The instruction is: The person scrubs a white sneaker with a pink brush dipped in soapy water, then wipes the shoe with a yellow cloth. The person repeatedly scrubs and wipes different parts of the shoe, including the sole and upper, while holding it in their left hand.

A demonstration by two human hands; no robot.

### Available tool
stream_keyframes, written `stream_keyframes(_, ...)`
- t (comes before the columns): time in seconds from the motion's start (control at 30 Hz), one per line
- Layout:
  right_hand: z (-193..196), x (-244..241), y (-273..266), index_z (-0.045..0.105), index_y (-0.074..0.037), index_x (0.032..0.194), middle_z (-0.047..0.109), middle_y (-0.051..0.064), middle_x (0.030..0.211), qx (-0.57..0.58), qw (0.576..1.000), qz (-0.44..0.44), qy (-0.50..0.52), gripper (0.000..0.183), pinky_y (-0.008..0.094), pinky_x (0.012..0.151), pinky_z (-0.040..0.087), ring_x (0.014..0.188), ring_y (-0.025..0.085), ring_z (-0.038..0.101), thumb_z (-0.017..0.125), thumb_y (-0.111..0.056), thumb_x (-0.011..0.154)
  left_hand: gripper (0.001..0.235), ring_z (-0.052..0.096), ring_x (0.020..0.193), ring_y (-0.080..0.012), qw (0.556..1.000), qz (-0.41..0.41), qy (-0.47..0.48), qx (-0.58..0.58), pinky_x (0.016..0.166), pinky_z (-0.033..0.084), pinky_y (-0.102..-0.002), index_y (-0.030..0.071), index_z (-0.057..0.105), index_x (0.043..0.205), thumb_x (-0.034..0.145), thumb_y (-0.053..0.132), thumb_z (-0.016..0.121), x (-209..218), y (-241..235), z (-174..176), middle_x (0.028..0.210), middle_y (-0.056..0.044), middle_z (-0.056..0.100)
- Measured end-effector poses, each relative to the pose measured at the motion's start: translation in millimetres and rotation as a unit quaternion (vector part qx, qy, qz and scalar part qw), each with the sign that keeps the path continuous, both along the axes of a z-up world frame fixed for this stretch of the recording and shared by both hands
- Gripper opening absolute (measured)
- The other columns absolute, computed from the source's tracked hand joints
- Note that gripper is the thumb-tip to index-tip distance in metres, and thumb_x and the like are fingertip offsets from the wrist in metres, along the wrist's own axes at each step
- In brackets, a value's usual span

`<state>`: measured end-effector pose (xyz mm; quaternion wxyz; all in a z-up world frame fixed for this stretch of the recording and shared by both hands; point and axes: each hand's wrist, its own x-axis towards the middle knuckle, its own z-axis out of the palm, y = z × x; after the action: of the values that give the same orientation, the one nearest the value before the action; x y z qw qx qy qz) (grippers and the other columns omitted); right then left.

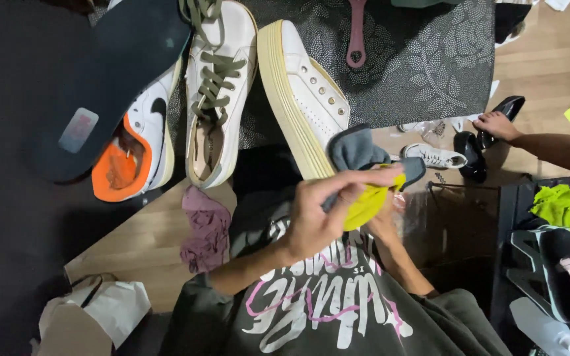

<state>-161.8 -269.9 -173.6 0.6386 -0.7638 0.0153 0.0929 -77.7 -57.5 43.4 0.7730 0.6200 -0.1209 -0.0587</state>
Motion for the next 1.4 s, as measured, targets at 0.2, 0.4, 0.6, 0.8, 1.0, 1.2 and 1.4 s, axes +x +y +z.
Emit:
stream_keyframes(0.2, 55.6, 48.4, 18.7, 0.069, -0.014, 0.133, 0.078, 0.003, 0.111, -0.023, 0.984, 0.169, 0.054, 0.059, 0.027, 0.092, 0.051, 0.097, 0.013, 0.069, 0.059, -0.047, 0.085, 0.021, 0.070, 0.122, -0.0308, 0.978, -0.106, 0.104, -0.146, 0.107, 0.063, -0.042, 0.007, 0.062, 0.119, 0.112, 0.020, 0.046, -7.0, 44.5, -7.6, 0.128, -0.014, 0.069)
stream_keyframes(0.4, 125.0, 90.5, 54.9, 0.043, -0.008, 0.087, 0.046, 0.029, 0.154, 0.103, 0.991, 0.031, -0.073, 0.030, 0.046, 0.112, 0.048, 0.140, 0.035, 0.049, 0.061, -0.030, 0.082, 0.027, 0.063, 0.060, -0.0111, 0.988, 0.096, -0.044, -0.113, 0.053, 0.061, -0.025, 0.005, 0.064, 0.117, 0.114, 0.029, 0.051, 20.8, 77.2, 22.8, 0.122, -0.015, 0.072)
stream_keyframes(0.6, 128.1, 85.0, 60.8, 0.040, -0.007, 0.086, 0.052, 0.022, 0.152, 0.079, 0.993, 0.015, -0.081, 0.043, 0.022, 0.055, 0.027, 0.060, 0.005, 0.028, 0.038, -0.043, 0.110, 0.033, 0.043, 0.150, -0.0317, 0.864, 0.246, -0.214, 0.383, 0.135, 0.034, -0.048, -0.003, 0.067, 0.126, 0.099, -0.021, 0.072, 88.0, 57.5, -22.3, 0.155, -0.016, 0.044)
stream_keyframes(0.8, 144.2, 93.7, 68.4, 0.041, -0.004, 0.086, 0.060, 0.024, 0.143, 0.009, 0.996, -0.040, -0.074, 0.041, 0.024, 0.073, 0.040, 0.081, 0.012, 0.047, 0.035, -0.036, 0.112, 0.043, 0.056, 0.135, -0.0474, 0.866, 0.143, -0.220, 0.426, 0.122, 0.039, -0.058, -0.006, 0.062, 0.127, 0.085, -0.017, 0.066, 52.3, 30.0, -46.0, 0.141, -0.028, 0.057)
stream_keyframes(1.0, 93.3, 91.5, 61.4, 0.050, -0.006, 0.089, 0.054, 0.006, 0.085, -0.016, 0.989, -0.042, -0.139, 0.041, 0.035, 0.075, 0.039, 0.084, 0.020, 0.057, 0.052, -0.044, 0.104, 0.033, 0.073, 0.103, -0.0410, 0.915, 0.013, -0.235, 0.326, 0.096, 0.058, -0.050, -0.001, 0.059, 0.129, 0.100, -0.012, 0.049, -9.1, -6.3, -33.3, 0.112, -0.023, 0.065)
stream_keyframes(1.2, 160.6, 102.6, 80.8, 0.049, -0.003, 0.076, 0.063, 0.018, 0.080, 0.049, 0.985, -0.096, -0.135, 0.051, 0.031, 0.070, 0.043, 0.068, 0.021, 0.057, 0.031, -0.033, 0.114, 0.020, 0.074, 0.113, -0.0244, 0.973, -0.231, -0.005, -0.017, 0.107, 0.057, -0.044, 0.015, 0.067, 0.124, 0.112, 0.014, 0.051, 8.8, 42.5, 5.3, 0.117, -0.006, 0.075)
stream_keyframes(1.4, 121.7, 96.8, 57.3, 0.057, -0.003, 0.092, 0.057, 0.009, 0.088, -0.020, 0.993, -0.051, -0.101, 0.041, 0.032, 0.076, 0.039, 0.083, 0.016, 0.051, 0.033, -0.027, 0.116, 0.023, 0.075, 0.107, -0.0171, 0.961, 0.171, -0.144, 0.165, 0.099, 0.058, -0.032, 0.011, 0.069, 0.118, 0.106, 0.015, 0.050, 59.5, 62.9, 20.7, 0.121, -0.003, 0.076)
